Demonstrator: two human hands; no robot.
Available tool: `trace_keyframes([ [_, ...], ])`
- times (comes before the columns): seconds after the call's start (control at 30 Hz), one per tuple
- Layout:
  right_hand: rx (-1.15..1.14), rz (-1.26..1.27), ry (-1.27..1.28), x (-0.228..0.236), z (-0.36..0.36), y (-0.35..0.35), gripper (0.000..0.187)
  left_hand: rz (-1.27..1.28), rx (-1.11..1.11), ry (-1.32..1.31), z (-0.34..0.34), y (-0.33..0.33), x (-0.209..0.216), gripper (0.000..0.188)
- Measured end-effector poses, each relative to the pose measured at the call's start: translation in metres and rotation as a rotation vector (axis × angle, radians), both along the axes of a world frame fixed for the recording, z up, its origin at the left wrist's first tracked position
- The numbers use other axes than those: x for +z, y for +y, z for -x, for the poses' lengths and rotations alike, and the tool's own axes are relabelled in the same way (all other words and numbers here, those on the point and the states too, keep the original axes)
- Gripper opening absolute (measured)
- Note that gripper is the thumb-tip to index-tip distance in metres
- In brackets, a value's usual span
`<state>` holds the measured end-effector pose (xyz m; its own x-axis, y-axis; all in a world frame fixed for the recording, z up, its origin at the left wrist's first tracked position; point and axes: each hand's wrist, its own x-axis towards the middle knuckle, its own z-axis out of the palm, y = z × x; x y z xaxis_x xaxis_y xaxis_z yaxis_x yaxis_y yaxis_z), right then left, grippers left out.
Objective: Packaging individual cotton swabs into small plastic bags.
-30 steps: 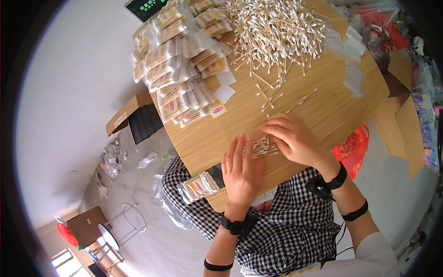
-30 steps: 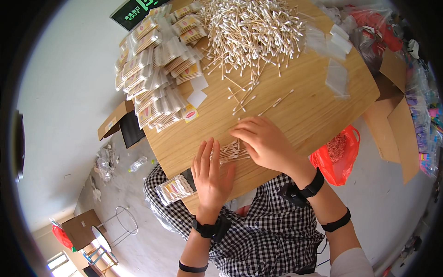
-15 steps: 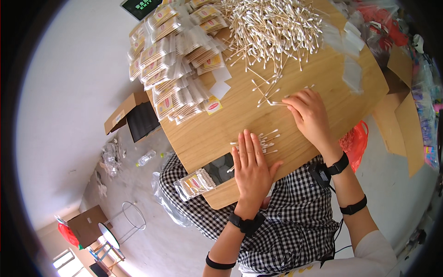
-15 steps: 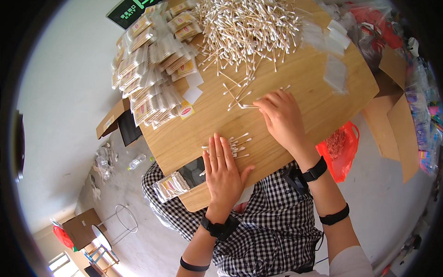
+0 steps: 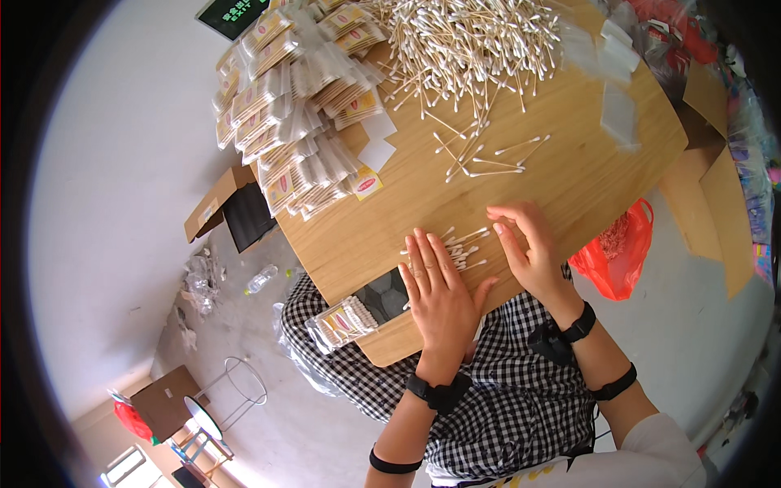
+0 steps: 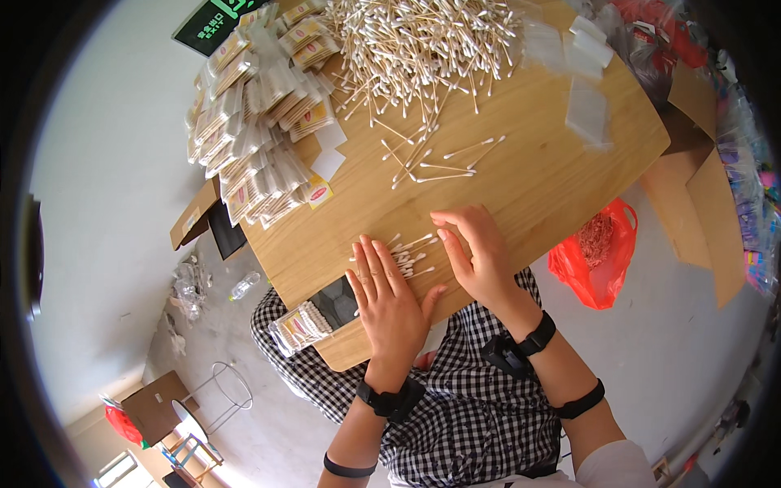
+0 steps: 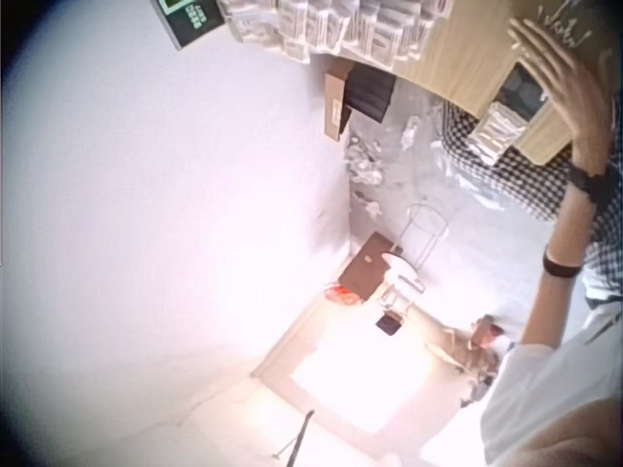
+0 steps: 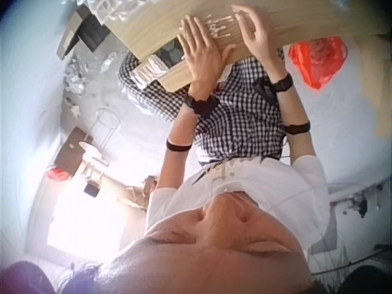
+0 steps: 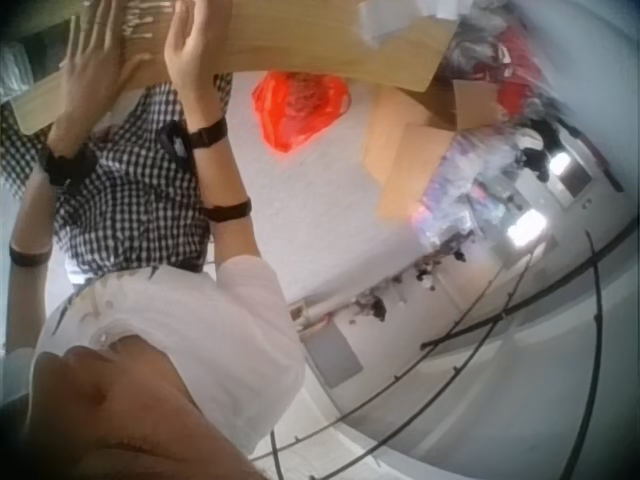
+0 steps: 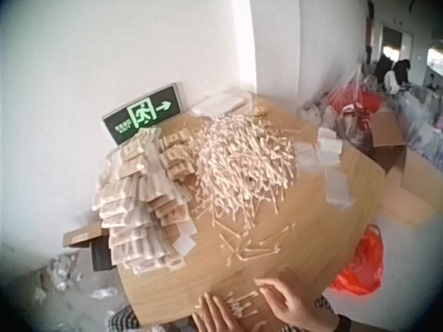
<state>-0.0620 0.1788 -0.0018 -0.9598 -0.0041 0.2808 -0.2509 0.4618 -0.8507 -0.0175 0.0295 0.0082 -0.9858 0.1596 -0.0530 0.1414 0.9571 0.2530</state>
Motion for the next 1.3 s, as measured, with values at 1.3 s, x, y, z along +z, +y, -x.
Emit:
trace_keyframes([
  [1.3, 0.216, -0.324, 0.106, 0.007, 0.027, 0.015, 0.019, -0.011, -0.026, 0.084, 0.018, 0.0, -0.006, 0.099],
])
